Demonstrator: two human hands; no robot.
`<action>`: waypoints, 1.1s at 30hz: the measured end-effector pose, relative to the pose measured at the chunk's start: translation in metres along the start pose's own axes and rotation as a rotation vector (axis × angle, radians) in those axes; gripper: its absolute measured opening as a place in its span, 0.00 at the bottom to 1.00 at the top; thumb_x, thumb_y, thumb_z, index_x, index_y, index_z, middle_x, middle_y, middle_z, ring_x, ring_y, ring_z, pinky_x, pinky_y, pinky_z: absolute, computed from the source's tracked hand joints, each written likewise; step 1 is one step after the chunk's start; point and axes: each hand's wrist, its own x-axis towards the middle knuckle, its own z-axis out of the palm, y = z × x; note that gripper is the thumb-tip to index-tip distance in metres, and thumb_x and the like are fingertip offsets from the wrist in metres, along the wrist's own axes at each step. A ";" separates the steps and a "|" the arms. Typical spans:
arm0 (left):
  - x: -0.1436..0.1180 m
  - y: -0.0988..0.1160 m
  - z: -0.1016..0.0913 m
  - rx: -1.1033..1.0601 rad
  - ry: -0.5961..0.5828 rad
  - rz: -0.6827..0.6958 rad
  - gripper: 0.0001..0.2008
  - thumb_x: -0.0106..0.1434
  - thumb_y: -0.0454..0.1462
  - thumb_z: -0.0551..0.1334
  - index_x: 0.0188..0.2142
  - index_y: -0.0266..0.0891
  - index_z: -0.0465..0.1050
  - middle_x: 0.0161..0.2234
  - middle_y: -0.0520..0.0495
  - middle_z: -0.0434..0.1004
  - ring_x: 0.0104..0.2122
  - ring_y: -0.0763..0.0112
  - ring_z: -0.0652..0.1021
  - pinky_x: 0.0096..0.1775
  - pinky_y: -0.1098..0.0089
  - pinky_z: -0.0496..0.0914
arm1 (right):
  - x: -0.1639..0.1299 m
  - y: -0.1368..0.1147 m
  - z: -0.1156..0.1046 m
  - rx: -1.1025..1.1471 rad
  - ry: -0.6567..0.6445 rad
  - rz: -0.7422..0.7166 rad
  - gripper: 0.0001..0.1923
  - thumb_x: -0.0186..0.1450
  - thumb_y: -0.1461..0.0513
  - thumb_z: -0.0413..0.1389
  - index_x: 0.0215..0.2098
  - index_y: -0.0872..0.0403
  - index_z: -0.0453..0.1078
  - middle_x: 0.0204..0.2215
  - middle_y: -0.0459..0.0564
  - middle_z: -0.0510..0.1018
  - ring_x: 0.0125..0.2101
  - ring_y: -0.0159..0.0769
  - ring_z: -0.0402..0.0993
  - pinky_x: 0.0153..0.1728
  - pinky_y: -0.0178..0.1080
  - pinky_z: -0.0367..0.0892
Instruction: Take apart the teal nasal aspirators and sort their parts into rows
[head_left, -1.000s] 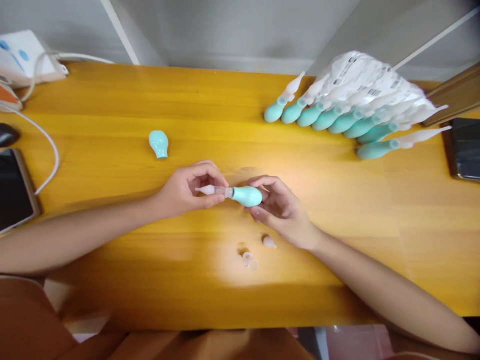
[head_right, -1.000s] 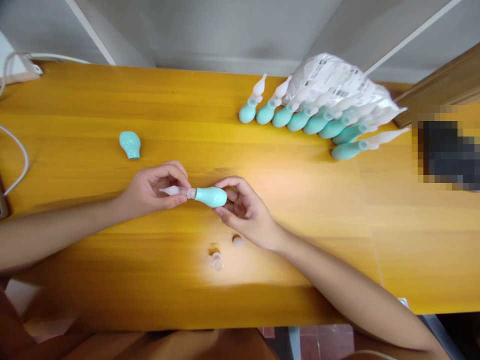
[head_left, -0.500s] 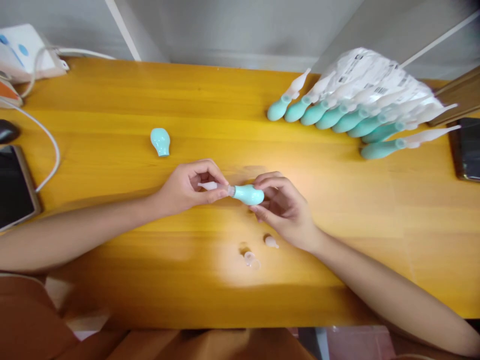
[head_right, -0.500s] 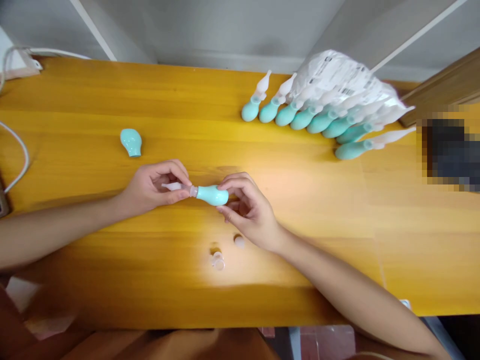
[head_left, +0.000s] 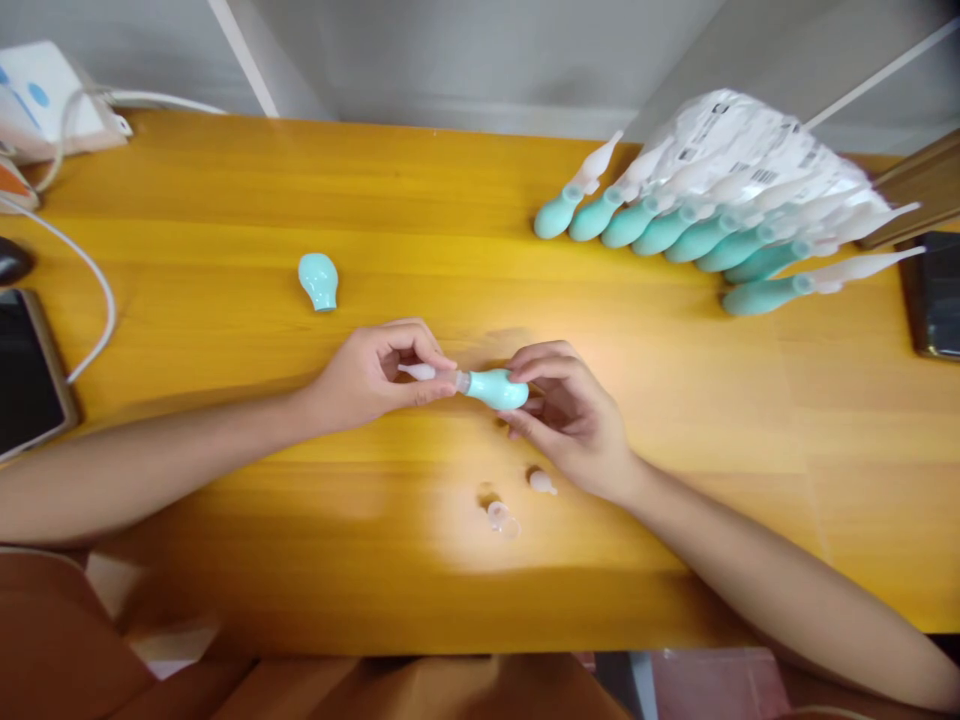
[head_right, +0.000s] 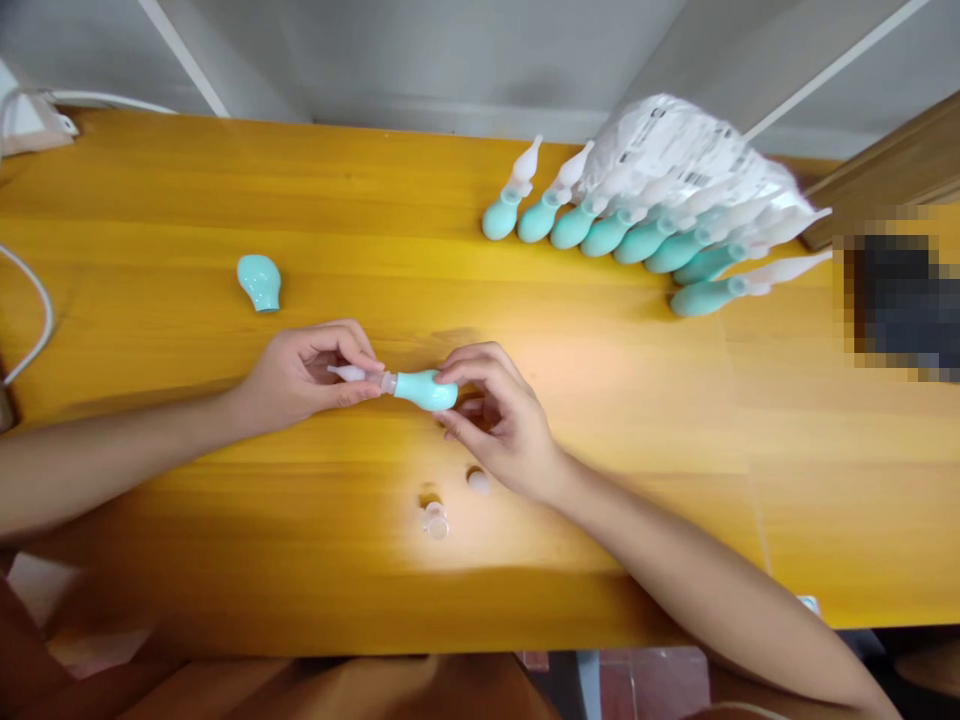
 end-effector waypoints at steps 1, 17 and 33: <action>0.000 0.000 0.000 -0.001 -0.003 0.008 0.13 0.66 0.44 0.80 0.39 0.40 0.83 0.42 0.46 0.86 0.39 0.70 0.86 0.40 0.70 0.81 | 0.000 0.000 0.000 0.001 -0.001 0.005 0.15 0.73 0.63 0.69 0.55 0.44 0.76 0.55 0.55 0.70 0.47 0.42 0.79 0.31 0.39 0.86; -0.003 0.004 -0.002 0.119 -0.022 0.067 0.12 0.68 0.43 0.78 0.35 0.42 0.81 0.38 0.48 0.79 0.38 0.66 0.86 0.39 0.67 0.83 | 0.000 -0.002 -0.001 0.086 -0.011 0.096 0.16 0.73 0.59 0.72 0.56 0.48 0.78 0.52 0.53 0.76 0.42 0.38 0.86 0.33 0.39 0.89; -0.005 0.004 -0.003 0.286 0.012 0.182 0.09 0.69 0.42 0.77 0.36 0.43 0.83 0.36 0.48 0.83 0.36 0.68 0.84 0.38 0.68 0.79 | -0.003 -0.001 -0.003 0.098 -0.044 0.132 0.18 0.73 0.58 0.72 0.59 0.51 0.78 0.39 0.50 0.89 0.35 0.37 0.89 0.34 0.38 0.86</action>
